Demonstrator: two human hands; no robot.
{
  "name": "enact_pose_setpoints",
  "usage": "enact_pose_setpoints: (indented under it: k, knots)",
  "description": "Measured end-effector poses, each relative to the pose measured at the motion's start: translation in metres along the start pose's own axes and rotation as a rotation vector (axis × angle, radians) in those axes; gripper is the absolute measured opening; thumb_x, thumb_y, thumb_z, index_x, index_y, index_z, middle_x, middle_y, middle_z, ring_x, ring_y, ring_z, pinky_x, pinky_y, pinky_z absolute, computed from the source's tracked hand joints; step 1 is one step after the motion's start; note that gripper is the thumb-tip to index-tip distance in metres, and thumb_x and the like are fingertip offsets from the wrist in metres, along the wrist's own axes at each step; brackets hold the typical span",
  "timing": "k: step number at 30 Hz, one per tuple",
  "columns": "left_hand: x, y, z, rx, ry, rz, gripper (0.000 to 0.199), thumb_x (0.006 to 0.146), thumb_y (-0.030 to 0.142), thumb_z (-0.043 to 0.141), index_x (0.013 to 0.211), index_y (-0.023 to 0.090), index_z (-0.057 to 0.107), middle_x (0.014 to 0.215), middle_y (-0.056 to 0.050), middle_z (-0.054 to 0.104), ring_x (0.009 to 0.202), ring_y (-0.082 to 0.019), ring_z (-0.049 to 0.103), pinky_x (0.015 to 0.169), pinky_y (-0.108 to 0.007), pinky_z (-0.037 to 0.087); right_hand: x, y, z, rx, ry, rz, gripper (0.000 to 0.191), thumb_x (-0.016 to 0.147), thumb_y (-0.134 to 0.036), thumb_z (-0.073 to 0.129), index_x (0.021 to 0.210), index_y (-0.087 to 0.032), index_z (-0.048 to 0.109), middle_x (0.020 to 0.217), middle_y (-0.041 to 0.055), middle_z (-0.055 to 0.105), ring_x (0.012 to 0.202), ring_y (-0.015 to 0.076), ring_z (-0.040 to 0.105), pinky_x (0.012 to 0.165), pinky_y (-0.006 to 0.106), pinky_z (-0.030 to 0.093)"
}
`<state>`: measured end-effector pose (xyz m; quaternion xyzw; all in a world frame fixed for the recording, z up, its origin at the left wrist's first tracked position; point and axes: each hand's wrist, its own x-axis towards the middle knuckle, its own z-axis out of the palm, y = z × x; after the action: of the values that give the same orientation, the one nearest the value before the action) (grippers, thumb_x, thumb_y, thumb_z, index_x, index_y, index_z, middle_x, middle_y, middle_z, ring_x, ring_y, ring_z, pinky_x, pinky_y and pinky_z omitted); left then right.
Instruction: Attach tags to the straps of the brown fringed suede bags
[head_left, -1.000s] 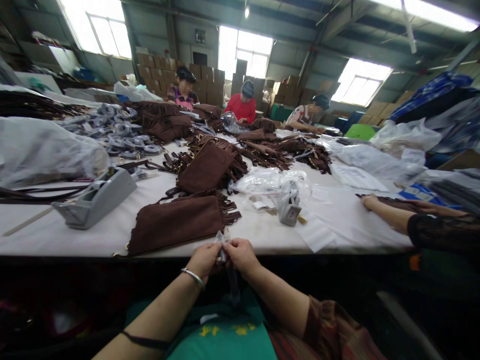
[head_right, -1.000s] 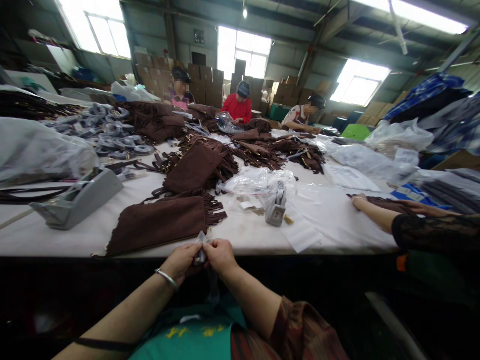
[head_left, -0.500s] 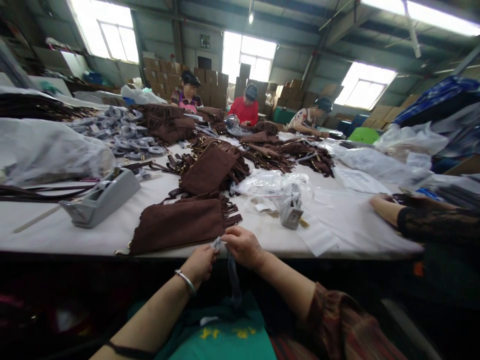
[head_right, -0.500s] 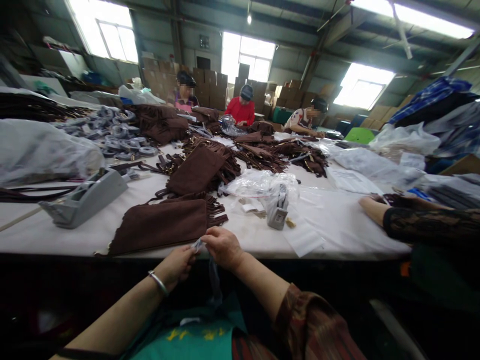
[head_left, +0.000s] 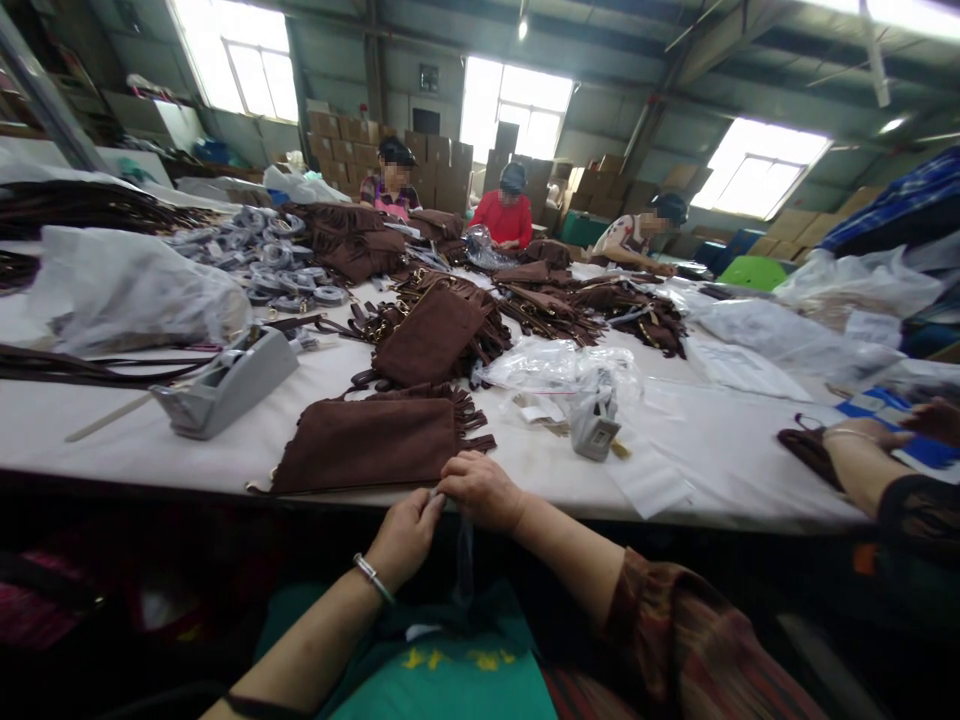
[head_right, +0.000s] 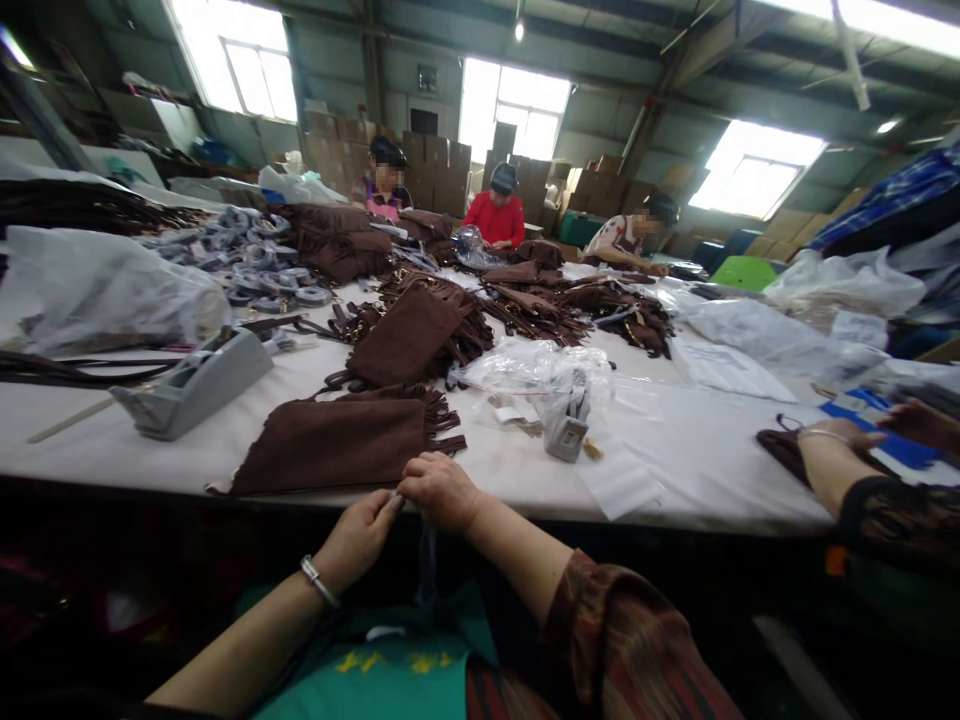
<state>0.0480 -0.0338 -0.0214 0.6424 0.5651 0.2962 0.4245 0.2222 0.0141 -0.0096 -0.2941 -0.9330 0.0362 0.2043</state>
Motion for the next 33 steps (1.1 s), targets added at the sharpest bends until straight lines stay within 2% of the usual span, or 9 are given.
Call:
enact_pose_setpoints:
  k: [2, 7, 13, 16, 20, 23, 26, 29, 33]
  knots:
    - [-0.002, -0.002, 0.000, 0.193, -0.006, 0.090, 0.034, 0.089, 0.046, 0.042, 0.082, 0.018, 0.060, 0.077, -0.006, 0.066, 0.073, -0.020, 0.059, 0.067, -0.030, 0.040, 0.005, -0.001, -0.004, 0.104, -0.038, 0.090, 0.010, 0.082, -0.019, 0.061, 0.083, -0.019, 0.072, 0.087, 0.0046, 0.066, 0.081, 0.0162, 0.057, 0.075, 0.027, 0.043]
    - [-0.007, -0.004, 0.003, 0.579, 0.031, 0.107, 0.037, 0.095, 0.037, 0.029, 0.093, 0.018, 0.061, 0.083, -0.009, 0.069, 0.073, -0.021, 0.064, 0.063, -0.030, 0.039, 0.023, -0.001, -0.017, 0.303, -0.205, 0.222, 0.023, 0.074, -0.012, 0.065, 0.094, -0.019, 0.073, 0.090, 0.0028, 0.069, 0.080, 0.0135, 0.062, 0.072, 0.020, 0.045]
    - [-0.011, -0.002, 0.002, 0.693, 0.023, 0.175, 0.035, 0.094, 0.029, 0.030, 0.103, 0.017, 0.062, 0.090, -0.011, 0.069, 0.078, -0.022, 0.064, 0.062, -0.031, 0.039, 0.038, -0.003, -0.023, 0.155, -0.435, 0.216, 0.021, 0.071, -0.017, 0.065, 0.088, -0.022, 0.076, 0.086, 0.0028, 0.070, 0.076, 0.0165, 0.062, 0.067, 0.023, 0.044]
    - [-0.009, -0.002, 0.000, 0.514, -0.011, 0.114, 0.033, 0.093, 0.029, 0.034, 0.095, 0.018, 0.064, 0.088, -0.010, 0.069, 0.078, -0.021, 0.063, 0.065, -0.030, 0.040, 0.035, -0.004, -0.019, 0.123, -0.393, 0.170, 0.017, 0.072, -0.017, 0.064, 0.083, -0.021, 0.077, 0.086, 0.0031, 0.069, 0.074, 0.0157, 0.061, 0.065, 0.023, 0.043]
    - [-0.001, -0.004, 0.000, 0.041, -0.082, -0.050, 0.033, 0.088, 0.043, 0.043, 0.074, 0.017, 0.060, 0.068, -0.004, 0.062, 0.064, -0.017, 0.056, 0.057, -0.027, 0.039, 0.023, -0.002, -0.009, 0.147, -0.294, 0.118, 0.016, 0.073, -0.013, 0.062, 0.081, -0.017, 0.075, 0.083, 0.0037, 0.067, 0.071, 0.0135, 0.059, 0.066, 0.021, 0.044]
    - [0.003, -0.004, -0.001, -0.366, -0.208, -0.322, 0.038, 0.078, 0.056, 0.053, 0.074, 0.018, 0.054, 0.052, 0.007, 0.042, 0.042, -0.008, 0.034, 0.042, -0.022, 0.023, 0.014, -0.001, -0.005, 0.173, -0.202, 0.097, 0.016, 0.074, -0.012, 0.061, 0.082, -0.016, 0.074, 0.082, 0.0038, 0.065, 0.071, 0.0131, 0.059, 0.069, 0.021, 0.044]
    - [0.004, -0.004, -0.006, -0.706, -0.339, -0.504, 0.041, 0.071, 0.057, 0.061, 0.083, 0.019, 0.051, 0.053, 0.012, 0.029, 0.040, -0.003, 0.018, 0.041, -0.018, 0.010, 0.008, -0.001, -0.003, 0.174, -0.123, 0.071, 0.014, 0.076, -0.012, 0.060, 0.083, -0.016, 0.072, 0.083, 0.0038, 0.063, 0.075, 0.0135, 0.058, 0.071, 0.022, 0.045]
    - [0.004, -0.003, -0.007, -0.821, -0.378, -0.567, 0.039, 0.069, 0.053, 0.064, 0.082, 0.019, 0.048, 0.054, 0.013, 0.026, 0.041, -0.002, 0.016, 0.041, -0.017, 0.006, 0.004, -0.002, -0.001, 0.112, -0.082, 0.026, 0.009, 0.079, -0.015, 0.060, 0.081, -0.017, 0.068, 0.082, 0.0045, 0.062, 0.078, 0.0155, 0.056, 0.075, 0.025, 0.045]
    - [0.004, 0.000, 0.000, -0.661, -0.260, -0.491, 0.038, 0.071, 0.054, 0.061, 0.076, 0.020, 0.046, 0.053, 0.012, 0.029, 0.041, -0.003, 0.020, 0.041, -0.018, 0.009, -0.007, -0.010, -0.002, 0.031, -0.043, -0.016, 0.010, 0.085, -0.017, 0.056, 0.088, -0.017, 0.066, 0.088, 0.0068, 0.062, 0.081, 0.0174, 0.054, 0.079, 0.030, 0.045]
